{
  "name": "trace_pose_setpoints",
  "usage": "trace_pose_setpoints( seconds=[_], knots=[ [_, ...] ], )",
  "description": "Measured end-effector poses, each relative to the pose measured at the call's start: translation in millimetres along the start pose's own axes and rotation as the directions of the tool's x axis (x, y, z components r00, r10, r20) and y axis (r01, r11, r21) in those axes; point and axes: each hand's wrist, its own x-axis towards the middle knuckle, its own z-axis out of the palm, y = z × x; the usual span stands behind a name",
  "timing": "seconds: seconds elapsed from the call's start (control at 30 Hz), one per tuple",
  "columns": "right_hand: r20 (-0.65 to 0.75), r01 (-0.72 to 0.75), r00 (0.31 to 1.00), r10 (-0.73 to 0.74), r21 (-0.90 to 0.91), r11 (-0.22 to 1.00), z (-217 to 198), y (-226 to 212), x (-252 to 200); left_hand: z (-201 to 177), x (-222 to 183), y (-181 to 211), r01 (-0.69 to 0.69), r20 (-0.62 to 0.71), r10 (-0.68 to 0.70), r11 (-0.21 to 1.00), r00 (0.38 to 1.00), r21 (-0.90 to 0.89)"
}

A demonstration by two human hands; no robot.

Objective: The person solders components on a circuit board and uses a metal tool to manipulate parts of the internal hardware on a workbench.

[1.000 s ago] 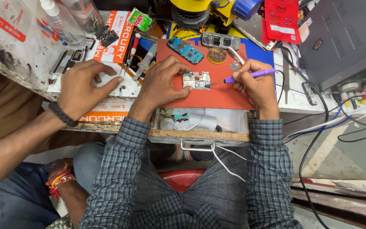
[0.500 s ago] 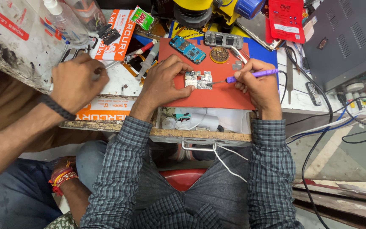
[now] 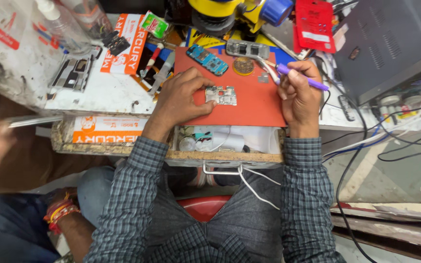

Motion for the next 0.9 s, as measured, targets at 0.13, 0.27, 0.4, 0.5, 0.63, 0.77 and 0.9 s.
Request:
trace_pose_setpoints(
  seconds=[0.13, 0.27, 0.4, 0.5, 0.63, 0.77, 0.9],
  knots=[
    [-0.077, 0.046, 0.997, -0.031, 0.200, 0.979, -1, -20, -4, -1, -1, 0, -0.019, -0.012, 0.019, 0.999, 1.000, 0.029],
    [-0.365, 0.198, 0.926, -0.093, 0.264, 0.944, -4, -61, -39, 2, 1, -2, -0.088, -0.052, 0.090, 0.995, 0.995, 0.037],
    [-0.518, 0.358, 0.725, -0.454, -0.280, 0.891, -2, -93, -98, 0, 0, -1, -0.048, -0.006, 0.049, 0.998, 0.999, 0.042],
    [-0.479, 0.411, 0.396, -0.783, -0.670, 0.618, -18, -111, -119, 0, -2, 1, -0.029, 0.002, 0.029, 0.998, 1.000, 0.057],
    [-0.334, 0.405, 0.035, -0.942, -0.857, 0.319, -52, -152, -136, 0, 1, 1, -0.017, 0.011, 0.016, 0.997, 1.000, 0.074],
    [-0.506, 0.381, 0.049, -0.861, -0.788, 0.484, -88, -177, -113, 2, -1, 0, -0.022, 0.007, 0.021, 0.996, 1.000, 0.081],
    [-0.438, 0.409, 0.298, -0.848, -0.744, 0.528, -125, -196, -60, 1, 1, -1, -0.031, 0.002, 0.031, 0.997, 1.000, 0.076]
  ],
)
